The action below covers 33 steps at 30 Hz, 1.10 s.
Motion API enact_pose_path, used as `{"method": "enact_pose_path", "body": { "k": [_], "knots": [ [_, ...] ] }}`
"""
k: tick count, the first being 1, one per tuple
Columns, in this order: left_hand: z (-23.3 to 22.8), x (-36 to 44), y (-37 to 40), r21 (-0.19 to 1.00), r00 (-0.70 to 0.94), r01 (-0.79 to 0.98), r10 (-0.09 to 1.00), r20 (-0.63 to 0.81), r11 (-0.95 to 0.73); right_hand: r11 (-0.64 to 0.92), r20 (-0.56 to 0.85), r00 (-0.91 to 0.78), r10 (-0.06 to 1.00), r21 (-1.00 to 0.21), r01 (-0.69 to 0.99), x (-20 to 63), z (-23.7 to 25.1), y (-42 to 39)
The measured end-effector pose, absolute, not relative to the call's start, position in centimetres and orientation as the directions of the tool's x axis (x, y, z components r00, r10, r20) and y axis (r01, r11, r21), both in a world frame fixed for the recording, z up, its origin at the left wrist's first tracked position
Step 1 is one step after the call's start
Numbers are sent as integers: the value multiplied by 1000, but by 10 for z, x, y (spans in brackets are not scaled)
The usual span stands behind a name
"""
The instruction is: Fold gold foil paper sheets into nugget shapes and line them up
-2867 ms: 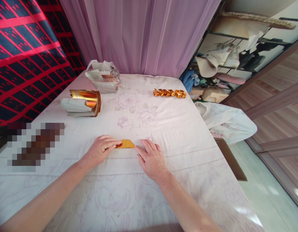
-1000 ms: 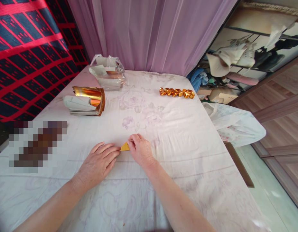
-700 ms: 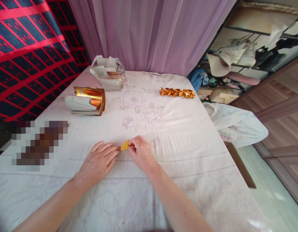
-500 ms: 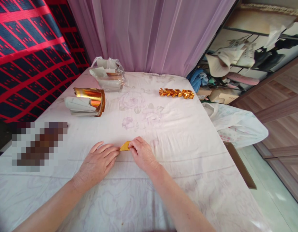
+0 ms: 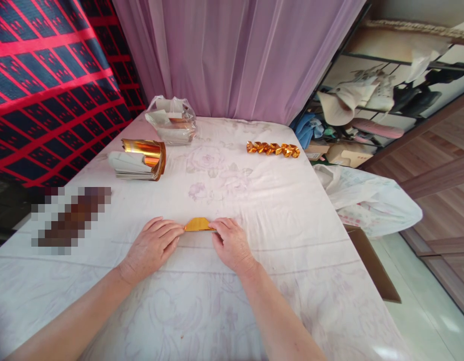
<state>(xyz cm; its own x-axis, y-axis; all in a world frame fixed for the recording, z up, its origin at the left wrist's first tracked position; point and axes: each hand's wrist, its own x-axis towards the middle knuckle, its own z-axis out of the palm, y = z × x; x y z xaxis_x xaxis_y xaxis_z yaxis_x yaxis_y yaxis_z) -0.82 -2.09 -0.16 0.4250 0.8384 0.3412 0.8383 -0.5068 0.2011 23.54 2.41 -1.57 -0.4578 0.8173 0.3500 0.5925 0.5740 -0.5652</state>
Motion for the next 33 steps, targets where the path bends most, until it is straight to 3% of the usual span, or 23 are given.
{"method": "enact_pose_path", "body": {
  "k": [13, 19, 24, 27, 33],
  "knots": [
    [-4, -5, -10, 234, 353, 874, 887, 297, -426, 557, 338, -443, 831, -508, 657, 229, -19, 26],
    [-2, 9, 0, 97, 337, 919, 891, 305, -381, 542, 284, -462, 840, -469, 698, 224, -16, 27],
    [3, 14, 11, -1, 360, 924, 869, 339, -382, 529, 152, -519, 841, -428, 733, 223, -4, 39],
    [3, 16, 22, 2, 346, 928, 866, 362, -371, 504, 111, -519, 847, -477, 720, 223, 3, 55],
    [-2, 25, 37, 138, 186, 955, 890, 417, -264, 417, 214, -379, 900, -672, 611, 224, -6, 76]
  ]
}}
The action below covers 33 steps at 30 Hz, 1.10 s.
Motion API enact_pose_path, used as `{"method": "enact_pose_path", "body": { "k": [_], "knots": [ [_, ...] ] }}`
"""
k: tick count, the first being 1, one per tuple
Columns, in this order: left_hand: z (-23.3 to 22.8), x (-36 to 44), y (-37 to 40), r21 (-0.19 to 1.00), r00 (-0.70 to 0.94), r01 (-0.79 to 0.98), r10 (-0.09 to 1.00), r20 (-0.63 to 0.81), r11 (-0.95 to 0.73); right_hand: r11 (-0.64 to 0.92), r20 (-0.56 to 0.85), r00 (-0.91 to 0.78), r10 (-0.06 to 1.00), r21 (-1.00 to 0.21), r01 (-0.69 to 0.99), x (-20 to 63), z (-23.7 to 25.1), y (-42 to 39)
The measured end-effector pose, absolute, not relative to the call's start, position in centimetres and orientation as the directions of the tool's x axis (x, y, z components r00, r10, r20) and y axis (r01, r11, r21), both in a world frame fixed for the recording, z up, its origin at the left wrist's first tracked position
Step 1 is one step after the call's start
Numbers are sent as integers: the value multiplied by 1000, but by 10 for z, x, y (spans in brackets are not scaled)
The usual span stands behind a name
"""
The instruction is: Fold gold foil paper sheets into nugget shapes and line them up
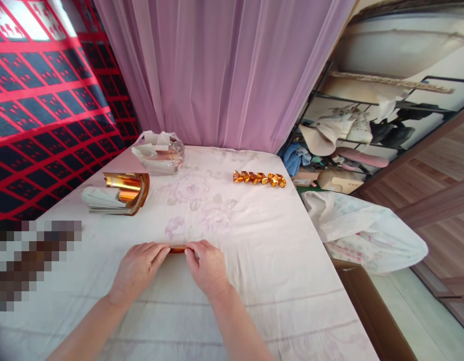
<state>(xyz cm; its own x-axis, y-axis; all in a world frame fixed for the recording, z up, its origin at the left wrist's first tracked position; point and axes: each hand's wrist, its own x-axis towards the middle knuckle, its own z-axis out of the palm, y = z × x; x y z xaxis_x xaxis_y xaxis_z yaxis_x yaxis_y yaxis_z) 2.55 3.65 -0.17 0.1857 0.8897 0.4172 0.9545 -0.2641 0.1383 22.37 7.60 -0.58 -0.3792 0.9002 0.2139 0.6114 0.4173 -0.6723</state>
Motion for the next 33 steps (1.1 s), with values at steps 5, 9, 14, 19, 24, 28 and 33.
{"method": "enact_pose_path", "body": {
  "k": [5, 9, 14, 19, 24, 28, 33],
  "knots": [
    [-2, 29, 36, 188, 172, 940, 873, 457, -284, 419, 265, -338, 903, -718, 555, 222, -12, 75],
    [0, 31, 36, 188, 179, 938, 869, 461, -292, 412, 261, -338, 904, -742, 529, 222, -11, 75],
    [-1, 31, 35, 190, 165, 944, 884, 438, -271, 402, 244, -349, 905, -760, 511, 222, -12, 77],
    [-3, 29, 38, 231, 123, 943, 894, 431, -241, 410, 247, -354, 902, -744, 528, 221, -15, 77],
    [-7, 29, 45, 315, 52, 928, 906, 419, -199, 366, 228, -294, 928, -704, 609, 216, -19, 79],
    [-13, 28, 49, 413, -29, 897, 910, 414, -159, 314, 221, -223, 949, -665, 678, 212, -20, 82],
    [-12, 28, 52, 445, -62, 887, 922, 382, -125, 272, 216, -170, 961, -649, 711, 210, -22, 86]
  ]
}}
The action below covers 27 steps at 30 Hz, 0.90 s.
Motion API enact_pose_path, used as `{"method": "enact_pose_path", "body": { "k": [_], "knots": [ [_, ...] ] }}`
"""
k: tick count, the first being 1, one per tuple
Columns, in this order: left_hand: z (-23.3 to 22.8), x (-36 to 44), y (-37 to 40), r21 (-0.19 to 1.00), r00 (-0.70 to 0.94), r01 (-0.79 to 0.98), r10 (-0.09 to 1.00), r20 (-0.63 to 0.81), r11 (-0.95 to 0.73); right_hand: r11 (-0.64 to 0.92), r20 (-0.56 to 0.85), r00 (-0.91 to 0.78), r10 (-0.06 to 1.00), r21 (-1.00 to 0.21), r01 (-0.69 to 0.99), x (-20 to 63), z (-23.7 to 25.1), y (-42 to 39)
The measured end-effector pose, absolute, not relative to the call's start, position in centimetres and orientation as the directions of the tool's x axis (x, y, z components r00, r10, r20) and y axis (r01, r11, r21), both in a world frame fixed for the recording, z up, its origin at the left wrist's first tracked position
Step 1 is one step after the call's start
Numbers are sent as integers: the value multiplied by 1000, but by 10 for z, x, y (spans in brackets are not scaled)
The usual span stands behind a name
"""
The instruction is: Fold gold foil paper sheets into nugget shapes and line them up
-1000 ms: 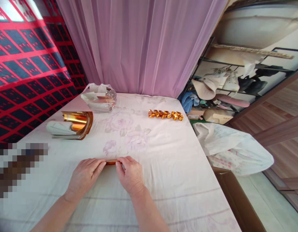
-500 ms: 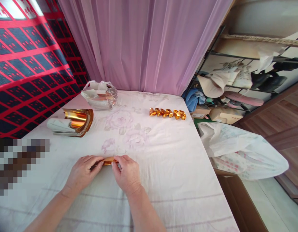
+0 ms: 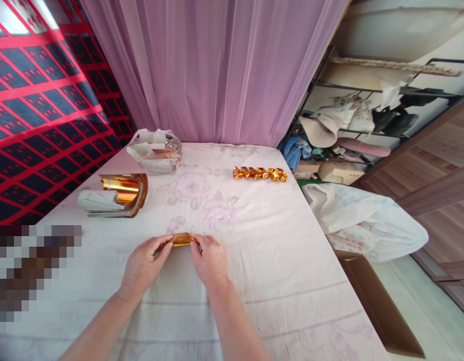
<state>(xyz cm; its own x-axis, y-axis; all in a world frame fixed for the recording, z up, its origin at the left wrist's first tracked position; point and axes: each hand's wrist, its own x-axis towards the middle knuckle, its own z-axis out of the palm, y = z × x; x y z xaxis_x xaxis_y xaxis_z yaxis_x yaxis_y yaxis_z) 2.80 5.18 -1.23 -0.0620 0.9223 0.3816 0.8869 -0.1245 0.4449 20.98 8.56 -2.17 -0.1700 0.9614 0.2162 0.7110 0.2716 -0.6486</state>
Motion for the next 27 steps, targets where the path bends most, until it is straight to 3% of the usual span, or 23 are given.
{"method": "enact_pose_path", "body": {
  "k": [5, 10, 27],
  "knots": [
    [-2, 29, 59, 357, -77, 934, 959, 274, -27, 245, 192, -155, 969, -664, 707, 212, -23, 91],
    [-1, 30, 61, 261, -24, 964, 958, 286, -54, 265, 193, -182, 964, -710, 652, 216, -24, 95],
    [-12, 26, 61, 270, 2, 954, 904, 428, -130, 342, 309, -167, 936, -696, 632, 219, -28, 89]
  ]
}}
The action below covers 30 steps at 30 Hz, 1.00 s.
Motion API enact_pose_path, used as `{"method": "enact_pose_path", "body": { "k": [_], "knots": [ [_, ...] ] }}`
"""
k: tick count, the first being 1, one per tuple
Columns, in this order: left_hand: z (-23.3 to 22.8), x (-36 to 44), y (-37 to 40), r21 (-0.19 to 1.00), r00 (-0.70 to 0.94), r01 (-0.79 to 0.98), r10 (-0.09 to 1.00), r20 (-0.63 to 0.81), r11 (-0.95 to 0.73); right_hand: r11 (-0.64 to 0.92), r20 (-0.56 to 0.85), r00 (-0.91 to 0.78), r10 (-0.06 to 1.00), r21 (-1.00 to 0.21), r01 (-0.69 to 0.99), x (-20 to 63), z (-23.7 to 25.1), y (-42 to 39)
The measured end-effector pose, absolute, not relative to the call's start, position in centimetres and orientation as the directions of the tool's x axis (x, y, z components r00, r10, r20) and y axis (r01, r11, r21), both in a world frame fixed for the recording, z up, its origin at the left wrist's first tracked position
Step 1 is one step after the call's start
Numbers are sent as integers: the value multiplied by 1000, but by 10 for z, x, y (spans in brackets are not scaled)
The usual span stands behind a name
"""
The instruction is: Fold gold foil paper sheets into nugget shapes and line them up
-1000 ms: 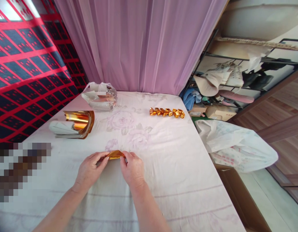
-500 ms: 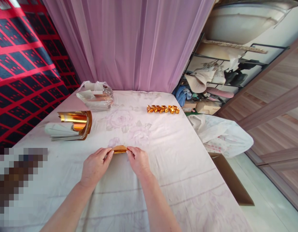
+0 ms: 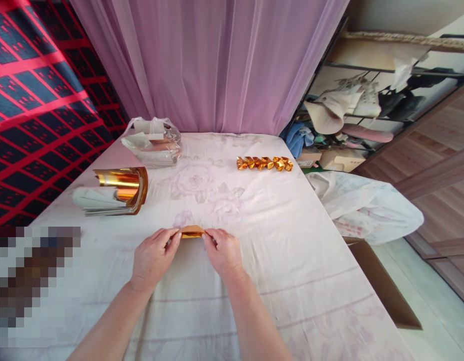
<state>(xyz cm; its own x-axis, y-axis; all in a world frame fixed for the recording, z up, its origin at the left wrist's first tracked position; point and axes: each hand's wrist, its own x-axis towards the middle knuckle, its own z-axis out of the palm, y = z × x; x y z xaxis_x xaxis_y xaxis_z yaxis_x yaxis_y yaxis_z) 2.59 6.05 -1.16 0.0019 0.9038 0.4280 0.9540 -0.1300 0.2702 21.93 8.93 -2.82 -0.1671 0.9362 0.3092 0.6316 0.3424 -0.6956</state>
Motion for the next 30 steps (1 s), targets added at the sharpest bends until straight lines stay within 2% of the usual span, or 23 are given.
{"method": "enact_pose_path", "body": {
  "k": [5, 9, 20, 30],
  "knots": [
    [-10, 26, 61, 262, 9, 956, 905, 425, -132, 342, 312, -164, 936, -695, 632, 218, -25, 88],
    [-8, 28, 60, 243, 6, 964, 919, 395, -110, 274, 266, -119, 957, -683, 677, 214, -22, 86],
    [6, 37, 59, 196, 34, 978, 981, 193, -72, 213, 235, -83, 968, -610, 764, 209, -21, 85],
    [8, 39, 61, 170, 36, 984, 992, 120, -56, 222, 232, -95, 968, -616, 756, 209, -17, 84]
  ]
}}
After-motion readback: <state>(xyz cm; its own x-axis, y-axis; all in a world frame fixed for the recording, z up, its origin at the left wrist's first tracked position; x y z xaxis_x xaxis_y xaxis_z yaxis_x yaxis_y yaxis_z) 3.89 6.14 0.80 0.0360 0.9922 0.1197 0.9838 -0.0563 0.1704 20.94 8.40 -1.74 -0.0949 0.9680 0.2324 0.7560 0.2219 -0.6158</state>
